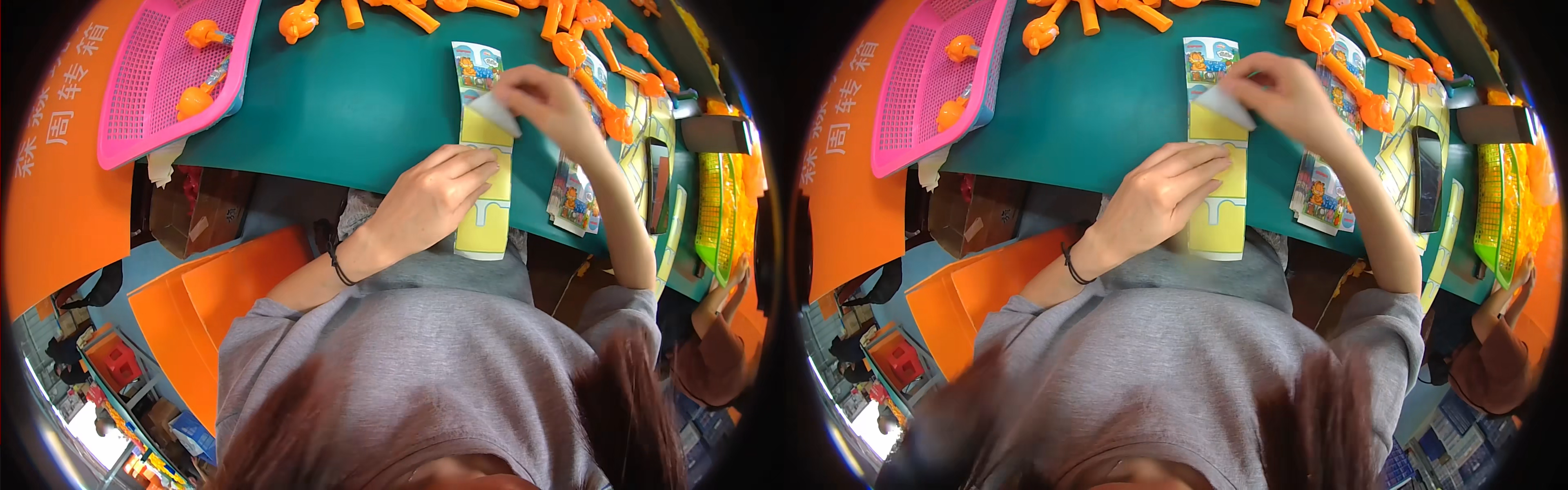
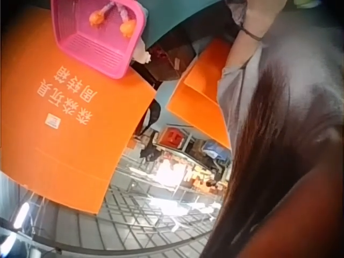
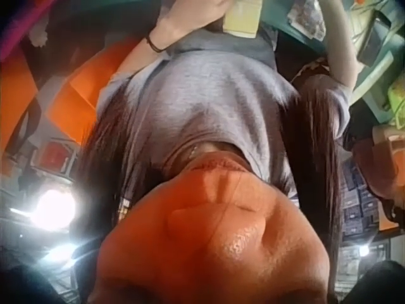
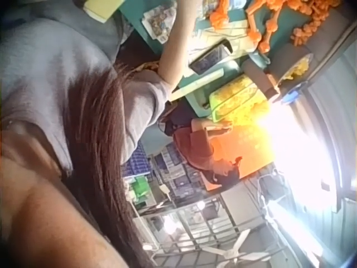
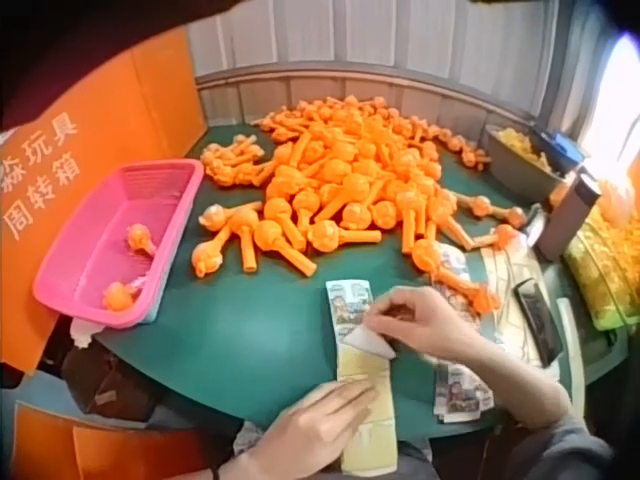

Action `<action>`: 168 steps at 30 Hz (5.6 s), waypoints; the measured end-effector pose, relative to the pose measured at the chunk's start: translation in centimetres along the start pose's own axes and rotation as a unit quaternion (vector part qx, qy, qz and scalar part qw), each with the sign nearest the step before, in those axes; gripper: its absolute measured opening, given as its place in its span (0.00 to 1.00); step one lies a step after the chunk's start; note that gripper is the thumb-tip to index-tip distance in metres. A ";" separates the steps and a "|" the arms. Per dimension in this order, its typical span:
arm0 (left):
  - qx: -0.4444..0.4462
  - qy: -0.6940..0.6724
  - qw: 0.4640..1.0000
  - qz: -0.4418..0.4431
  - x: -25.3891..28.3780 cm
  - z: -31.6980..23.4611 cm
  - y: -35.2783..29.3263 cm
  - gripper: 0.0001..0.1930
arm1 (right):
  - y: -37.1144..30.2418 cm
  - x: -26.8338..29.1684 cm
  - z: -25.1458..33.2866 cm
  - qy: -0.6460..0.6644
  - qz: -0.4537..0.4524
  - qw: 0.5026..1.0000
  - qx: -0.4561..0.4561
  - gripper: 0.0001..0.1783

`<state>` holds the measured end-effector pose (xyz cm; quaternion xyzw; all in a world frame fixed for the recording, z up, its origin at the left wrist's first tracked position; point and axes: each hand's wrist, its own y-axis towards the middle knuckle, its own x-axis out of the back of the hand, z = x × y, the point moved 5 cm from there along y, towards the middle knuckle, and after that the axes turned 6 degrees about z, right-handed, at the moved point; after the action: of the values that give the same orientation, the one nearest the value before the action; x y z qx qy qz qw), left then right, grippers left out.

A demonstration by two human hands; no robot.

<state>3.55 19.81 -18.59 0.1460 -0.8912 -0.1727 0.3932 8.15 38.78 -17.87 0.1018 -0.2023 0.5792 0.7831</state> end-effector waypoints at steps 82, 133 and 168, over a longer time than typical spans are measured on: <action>0.215 -0.503 0.837 -0.002 1.6 2.0 4.7 0.08 | -3.3 0.9 1.0 0.431 -0.050 0.901 0.023 0.25; 0.161 -0.329 0.922 -0.122 1.0 3.0 6.0 0.38 | -3.2 -0.3 0.4 0.347 -0.066 0.933 0.067 0.27; 0.126 -0.028 0.965 -0.229 4.8 3.2 3.4 0.12 | -4.6 -0.6 0.5 0.357 -0.051 0.933 0.024 0.14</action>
<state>-2.42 21.59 -16.07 0.3893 -0.8594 -0.1486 0.2963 12.26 36.64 -17.33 -0.0824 0.1100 0.5418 0.8292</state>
